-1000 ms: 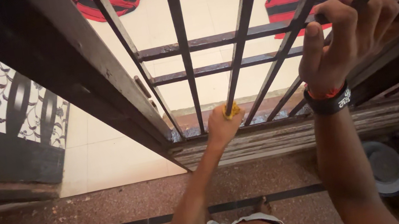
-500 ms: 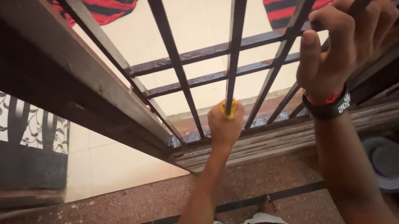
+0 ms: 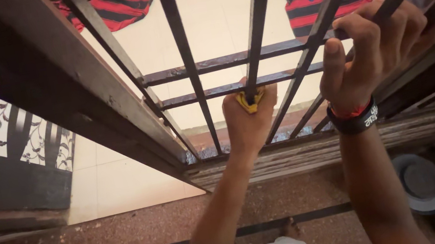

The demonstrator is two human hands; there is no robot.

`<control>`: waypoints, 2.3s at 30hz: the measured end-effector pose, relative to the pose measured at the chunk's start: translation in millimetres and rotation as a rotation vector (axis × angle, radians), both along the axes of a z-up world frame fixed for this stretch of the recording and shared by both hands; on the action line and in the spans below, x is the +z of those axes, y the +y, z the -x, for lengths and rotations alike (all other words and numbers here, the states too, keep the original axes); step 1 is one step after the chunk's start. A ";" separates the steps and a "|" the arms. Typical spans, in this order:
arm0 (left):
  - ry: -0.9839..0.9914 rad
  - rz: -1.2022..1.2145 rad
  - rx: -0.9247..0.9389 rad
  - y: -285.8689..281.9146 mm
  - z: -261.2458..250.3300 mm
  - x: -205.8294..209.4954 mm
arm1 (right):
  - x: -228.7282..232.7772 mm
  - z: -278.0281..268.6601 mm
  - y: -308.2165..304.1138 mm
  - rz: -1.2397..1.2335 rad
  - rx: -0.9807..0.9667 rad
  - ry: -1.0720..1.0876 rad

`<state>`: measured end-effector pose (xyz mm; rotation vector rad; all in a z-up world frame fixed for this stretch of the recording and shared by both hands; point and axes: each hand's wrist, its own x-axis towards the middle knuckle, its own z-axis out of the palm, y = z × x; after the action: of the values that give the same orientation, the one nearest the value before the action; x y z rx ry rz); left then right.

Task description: The person cleans the vertical metal bars of a gate by hand using a yellow cloth, wiping the dust from several individual rods.

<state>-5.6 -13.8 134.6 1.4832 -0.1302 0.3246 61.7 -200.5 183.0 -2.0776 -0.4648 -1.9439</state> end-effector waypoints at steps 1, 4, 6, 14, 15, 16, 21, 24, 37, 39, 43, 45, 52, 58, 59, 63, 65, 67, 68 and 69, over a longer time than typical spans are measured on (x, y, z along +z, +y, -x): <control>-0.053 -0.081 0.076 -3.2 -2.2 1.6 | 1.2 -0.3 -0.3 0.001 0.004 -0.001; -0.136 -0.259 0.244 -5.6 -13.0 -23.7 | 1.2 0.4 -1.1 -0.001 0.005 0.002; -0.095 -0.287 0.281 -5.8 -8.3 -59.9 | 0.1 0.9 -2.8 0.002 -0.004 0.012; 0.210 -0.405 0.278 0.9 -1.8 -158.6 | -3.1 0.0 -3.0 -0.003 0.023 -0.001; 0.190 -0.392 0.287 -0.1 -1.3 -147.9 | -2.9 -0.1 -3.5 -0.002 0.023 -0.007; 0.134 -0.326 0.254 -0.6 -1.1 -131.2 | -2.2 -0.9 -4.1 0.002 0.022 -0.014; -0.148 -0.093 0.176 -7.8 -5.6 -20.6 | -2.5 1.8 -4.4 -0.003 -0.017 0.028; -0.164 -0.043 0.166 -10.4 -3.8 5.9 | -0.9 3.1 -0.9 -0.028 0.001 0.024; -0.094 -0.069 0.382 16.4 68.7 -102.3 | 1.7 0.4 -1.0 0.009 0.047 -0.037; -0.263 -0.019 0.502 25.0 72.0 -82.9 | 1.4 -0.4 -0.2 0.010 0.043 -0.045; -0.542 -0.269 0.753 45.7 71.5 -29.7 | -1.1 5.9 -0.2 -0.008 0.042 0.002; -0.449 -0.254 0.765 44.4 62.2 -17.3 | 3.2 4.8 -0.4 0.020 0.062 -0.029; -0.303 -0.033 0.446 26.0 35.8 -4.3 | 3.0 2.8 0.2 -0.003 0.058 -0.031; -0.108 0.036 0.395 37.5 21.7 -5.4 | -1.4 2.3 -1.2 -0.003 0.023 0.004; -0.107 0.021 0.386 40.3 19.1 -11.0 | -1.7 1.7 -2.1 0.002 0.034 0.003; -0.085 -0.158 0.419 49.2 13.0 -60.8 | -3.1 -3.8 -5.4 -0.002 0.013 -0.015; -0.040 -0.280 0.467 50.3 12.7 -100.3 | -3.6 -3.9 -6.5 0.020 0.048 -0.031; -0.010 -0.416 0.513 52.2 15.3 -137.2 | -1.7 -4.3 -6.1 0.021 0.053 -0.040; 0.009 -0.484 0.535 51.7 19.7 -152.1 | -1.7 -3.0 -5.2 0.015 0.044 -0.033; 0.070 -0.442 0.516 50.9 24.2 -161.9 | -1.4 -1.5 -3.9 0.010 0.035 -0.026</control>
<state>-29.7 37.1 -27.3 1.9582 0.2594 0.6904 63.1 -204.5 181.6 -2.0386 -0.5131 -1.9550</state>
